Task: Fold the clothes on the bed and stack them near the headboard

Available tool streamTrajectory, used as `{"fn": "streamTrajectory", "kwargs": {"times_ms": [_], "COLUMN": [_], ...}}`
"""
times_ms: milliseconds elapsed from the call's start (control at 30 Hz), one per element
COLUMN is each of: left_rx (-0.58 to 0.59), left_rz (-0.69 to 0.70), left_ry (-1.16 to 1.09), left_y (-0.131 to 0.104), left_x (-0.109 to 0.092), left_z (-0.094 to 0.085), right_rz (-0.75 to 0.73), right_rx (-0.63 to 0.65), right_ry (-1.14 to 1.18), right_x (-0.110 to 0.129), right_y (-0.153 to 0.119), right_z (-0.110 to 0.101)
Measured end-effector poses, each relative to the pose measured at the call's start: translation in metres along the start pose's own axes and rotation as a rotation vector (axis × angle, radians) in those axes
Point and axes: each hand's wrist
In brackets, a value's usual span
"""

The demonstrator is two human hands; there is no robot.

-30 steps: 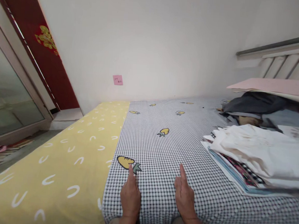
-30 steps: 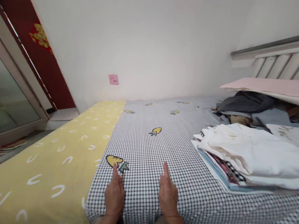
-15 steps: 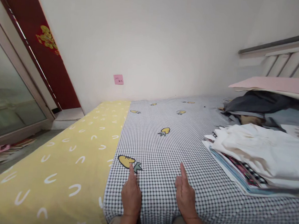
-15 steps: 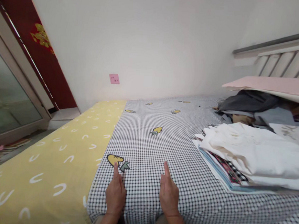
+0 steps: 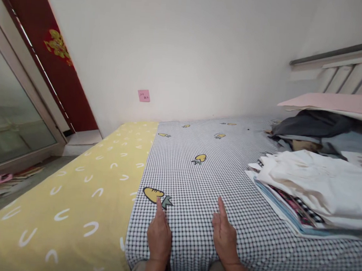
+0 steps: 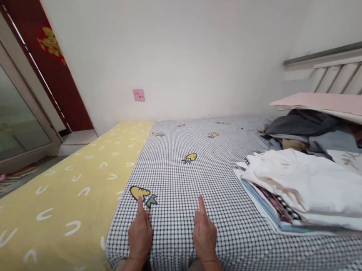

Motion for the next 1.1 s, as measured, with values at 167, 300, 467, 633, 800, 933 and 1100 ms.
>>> {"fn": "streamTrajectory", "kwargs": {"times_ms": [167, 300, 467, 633, 800, 933, 1100], "left_rx": [-0.017, -0.012, -0.015, 0.026, 0.043, 0.035, 0.066], "left_rz": [0.05, 0.046, 0.043, -0.009, -0.023, -0.016, -0.034], "left_ry": [0.036, 0.04, 0.033, 0.031, 0.008, -0.018, 0.017], "left_y": [-0.0004, -0.0008, 0.0, 0.0019, 0.0029, 0.0021, 0.0018], "left_x": [0.0013, 0.0022, 0.0003, -0.0033, -0.0042, -0.0036, -0.0041], "left_z": [0.0014, 0.0024, 0.0012, -0.0033, -0.0042, -0.0035, -0.0058], "right_rz": [0.005, 0.006, 0.032, 0.023, 0.02, 0.042, 0.033], "right_rx": [-0.001, 0.001, 0.003, 0.016, 0.031, 0.032, 0.035], "right_ry": [0.013, 0.013, 0.012, 0.005, 0.0, -0.014, -0.053], "right_x": [0.0009, 0.0007, -0.0016, -0.0039, -0.0041, -0.0044, -0.0048], "right_y": [0.0003, 0.0003, -0.0008, -0.0015, -0.0017, -0.0024, -0.0029], "right_z": [0.0002, -0.0003, 0.001, 0.0021, 0.0016, 0.0025, 0.0039]}}
Point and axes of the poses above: each hand's wrist, its own y-axis towards the middle knuckle, its own z-axis out of the palm, x = y × z, and after that the axes turned 8 degrees about z, right-handed
